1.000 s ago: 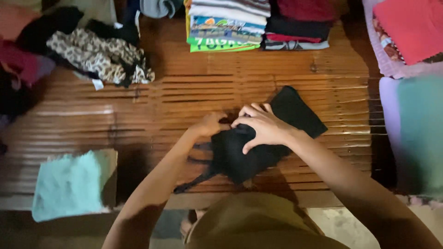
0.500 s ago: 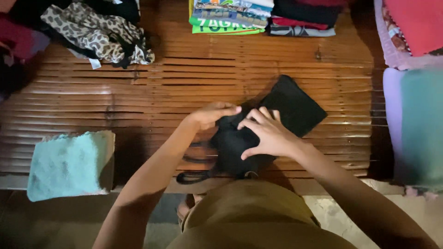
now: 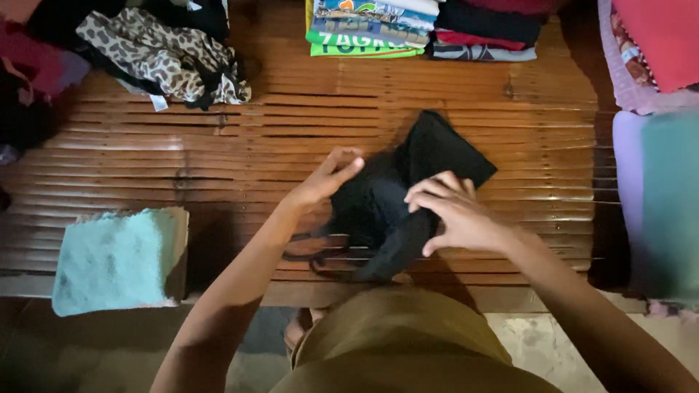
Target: The recorder is folding and sorting a variety of clothing items on a wooden surface in a residential setting.
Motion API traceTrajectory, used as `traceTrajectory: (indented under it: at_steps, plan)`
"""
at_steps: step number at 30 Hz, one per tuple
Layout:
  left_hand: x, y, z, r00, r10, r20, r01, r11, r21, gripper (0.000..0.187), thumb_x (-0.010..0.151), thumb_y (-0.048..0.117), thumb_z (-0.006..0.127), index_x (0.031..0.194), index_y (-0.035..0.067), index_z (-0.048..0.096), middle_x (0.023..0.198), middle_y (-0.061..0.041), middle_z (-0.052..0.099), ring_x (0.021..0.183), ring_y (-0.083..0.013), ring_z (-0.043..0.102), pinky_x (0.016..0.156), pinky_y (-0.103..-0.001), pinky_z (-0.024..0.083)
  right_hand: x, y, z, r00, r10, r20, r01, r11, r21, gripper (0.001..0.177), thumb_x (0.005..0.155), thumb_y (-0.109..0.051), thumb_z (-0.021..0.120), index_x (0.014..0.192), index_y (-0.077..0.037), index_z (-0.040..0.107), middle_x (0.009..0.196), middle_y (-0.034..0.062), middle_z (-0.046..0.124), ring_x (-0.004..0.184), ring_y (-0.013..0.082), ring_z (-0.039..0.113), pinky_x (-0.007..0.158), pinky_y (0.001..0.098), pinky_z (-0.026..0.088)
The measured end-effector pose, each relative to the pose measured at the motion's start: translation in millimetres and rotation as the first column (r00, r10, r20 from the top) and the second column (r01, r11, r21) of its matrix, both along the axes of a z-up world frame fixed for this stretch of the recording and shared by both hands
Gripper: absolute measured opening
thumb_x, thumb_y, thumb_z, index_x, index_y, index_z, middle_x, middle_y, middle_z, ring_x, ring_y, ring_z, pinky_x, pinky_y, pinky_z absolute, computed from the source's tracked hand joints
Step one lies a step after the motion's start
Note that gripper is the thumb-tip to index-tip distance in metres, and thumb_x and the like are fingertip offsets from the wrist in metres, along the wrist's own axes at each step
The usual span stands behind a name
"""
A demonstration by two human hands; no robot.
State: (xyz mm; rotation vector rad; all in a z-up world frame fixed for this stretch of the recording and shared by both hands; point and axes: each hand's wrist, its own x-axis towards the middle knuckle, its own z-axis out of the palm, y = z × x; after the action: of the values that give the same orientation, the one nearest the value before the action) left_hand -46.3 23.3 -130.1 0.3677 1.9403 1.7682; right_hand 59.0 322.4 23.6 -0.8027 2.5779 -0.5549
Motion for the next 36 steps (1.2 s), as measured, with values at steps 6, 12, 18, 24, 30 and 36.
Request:
traceTrajectory:
  at_steps: [6, 12, 18, 24, 30, 36]
  plan:
    - [29.1, 2.8, 79.9, 0.981, -0.122, -0.154, 0.03, 0.869, -0.494, 0.049, 0.079, 0.029, 0.084, 0.12, 0.004, 0.073, 0.102, -0.014, 0.079, 0.092, -0.0255, 0.076, 0.085, -0.036, 0.057, 2.0, 16.1, 12.7, 0.995, 0.066, -0.075, -0.065, 0.998, 0.015, 0.062, 0.051, -0.043, 0.095, 0.103, -0.02, 0.072, 0.142, -0.0069, 0.061, 0.139, 0.0232, 0.038, 0.109, 0.0551, 0.019]
    - [20.5, 14.2, 43.4, 0.979, -0.198, -0.048, 0.156, 0.878, -0.452, 0.036, 0.082, 0.008, 0.067, 0.116, -0.002, 0.074, 0.086, -0.017, 0.077, 0.073, -0.0231, 0.068, 0.069, -0.038, 0.054, -40.7, -10.4, 11.3, 0.994, 0.091, 0.067, -0.081, 0.987, -0.137, 0.066, 0.065, -0.043, 0.093, 0.118, -0.012, 0.069, 0.126, 0.0105, 0.069, 0.126, 0.0359, 0.049, 0.1, 0.05, 0.041]
    - [31.1, 22.9, 108.1, 0.935, -0.154, 0.319, 0.314, 0.781, -0.541, 0.063, 0.101, 0.058, 0.053, 0.135, 0.007, 0.064, 0.1, -0.022, 0.072, 0.077, -0.03, 0.064, 0.066, -0.046, 0.054, -82.0, -44.6, -46.7, 0.988, -0.016, 0.154, 0.016, 1.0, 0.006, 0.062, 0.073, -0.04, 0.088, 0.119, -0.007, 0.063, 0.11, 0.0155, 0.071, 0.103, 0.0317, 0.069, 0.087, 0.0442, 0.054]
    - [30.8, 16.6, 58.0, 0.922, -0.362, 0.141, 0.387, 0.831, -0.399, 0.077, 0.07, 0.058, 0.081, 0.129, 0.01, 0.067, 0.121, -0.015, 0.076, 0.114, -0.0301, 0.069, 0.096, -0.044, 0.055, -52.7, -58.6, -57.3, 0.982, -0.16, 0.1, 0.173, 0.976, -0.13, 0.051, 0.081, -0.034, 0.084, 0.119, -0.009, 0.061, 0.115, 0.0124, 0.071, 0.107, 0.0304, 0.067, 0.087, 0.0463, 0.053]
    - [23.2, 32.1, 89.1, 0.919, -0.361, -0.16, 0.117, 0.636, -0.763, 0.069, 0.079, 0.045, 0.083, 0.134, 0.011, 0.06, 0.119, -0.017, 0.069, 0.111, -0.0373, 0.064, 0.094, -0.051, 0.051, -41.1, -64.1, -33.2, 0.903, -0.303, -0.304, 0.317, 0.948, -0.002, 0.06, 0.078, -0.03, 0.084, 0.129, -0.014, 0.056, 0.136, 0.0107, 0.047, 0.129, 0.032, 0.048, 0.101, 0.0538, 0.047]
    - [79.6, 53.4, 83.6, 0.69, -0.317, -0.65, -0.268, 0.723, -0.637, 0.018, 0.106, 0.02, 0.067, 0.123, 0.021, 0.065, 0.121, -0.003, 0.065, 0.114, -0.0242, 0.06, 0.104, -0.038, 0.051, -76.2, 2.0, -65.6, 0.755, -0.466, -0.462, 0.505, 0.862, -0.044, 0.045, 0.099, -0.03, 0.073, 0.139, -0.017, 0.056, 0.147, 0.0103, 0.043, 0.129, 0.0346, 0.044, 0.101, 0.0662, 0.038]
